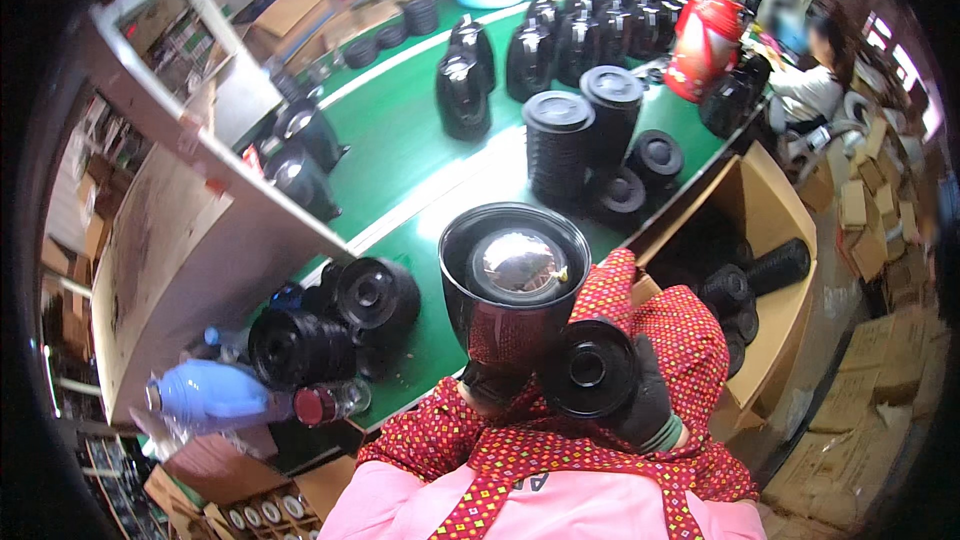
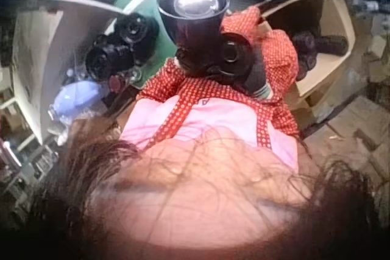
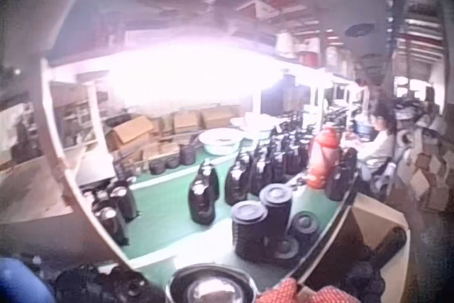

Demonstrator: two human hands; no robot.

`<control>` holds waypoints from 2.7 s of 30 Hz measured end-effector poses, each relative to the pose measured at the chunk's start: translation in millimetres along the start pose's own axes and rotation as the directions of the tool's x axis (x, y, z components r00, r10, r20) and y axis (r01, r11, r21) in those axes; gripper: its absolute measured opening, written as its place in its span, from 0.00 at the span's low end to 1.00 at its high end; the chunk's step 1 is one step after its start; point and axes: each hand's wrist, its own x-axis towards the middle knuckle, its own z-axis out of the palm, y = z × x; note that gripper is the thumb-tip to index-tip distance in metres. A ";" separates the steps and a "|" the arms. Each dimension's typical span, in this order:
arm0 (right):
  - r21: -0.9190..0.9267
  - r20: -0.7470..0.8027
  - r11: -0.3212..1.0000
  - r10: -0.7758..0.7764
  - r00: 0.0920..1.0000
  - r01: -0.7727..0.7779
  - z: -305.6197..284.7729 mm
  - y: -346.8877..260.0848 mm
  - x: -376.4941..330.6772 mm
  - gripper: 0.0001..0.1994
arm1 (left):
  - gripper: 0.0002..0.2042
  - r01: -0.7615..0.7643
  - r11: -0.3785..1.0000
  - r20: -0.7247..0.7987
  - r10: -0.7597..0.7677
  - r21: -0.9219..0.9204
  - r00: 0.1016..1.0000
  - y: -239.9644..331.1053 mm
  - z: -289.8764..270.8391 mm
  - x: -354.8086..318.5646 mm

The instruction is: The person assembles black kettles by inserting a metal rod into the base and securing a lid. The person handles kettles, rods, and lids one at a time, placing finished units on a green table.

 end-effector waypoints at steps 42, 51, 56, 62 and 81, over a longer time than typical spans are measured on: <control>-0.699 0.192 0.543 -0.485 0.853 0.466 26.3 -107.4 -28.4 0.37 | 0.26 0.467 0.462 0.319 -0.365 -0.754 0.875 20.6 -10.4 23.1; -0.841 0.504 -0.006 -0.372 0.779 0.541 -3.4 -142.8 -43.9 0.56 | 0.14 0.453 0.543 0.337 -0.304 -0.707 0.891 27.7 -38.1 63.9; -0.651 0.201 0.565 -0.515 0.833 0.507 17.0 -108.2 -38.6 0.50 | 0.17 0.207 0.775 0.115 -0.172 -0.597 0.978 42.0 -31.2 59.8; -0.412 -0.161 0.910 -0.125 0.979 0.048 3.0 -126.5 -35.5 0.51 | 0.17 -0.254 0.889 0.019 0.282 -0.380 0.959 73.9 -64.6 85.9; -0.640 0.301 0.446 -0.605 0.738 0.626 -11.3 -100.6 -41.5 0.40 | 0.21 0.218 0.710 0.251 -0.060 -0.670 0.966 53.5 -31.6 72.4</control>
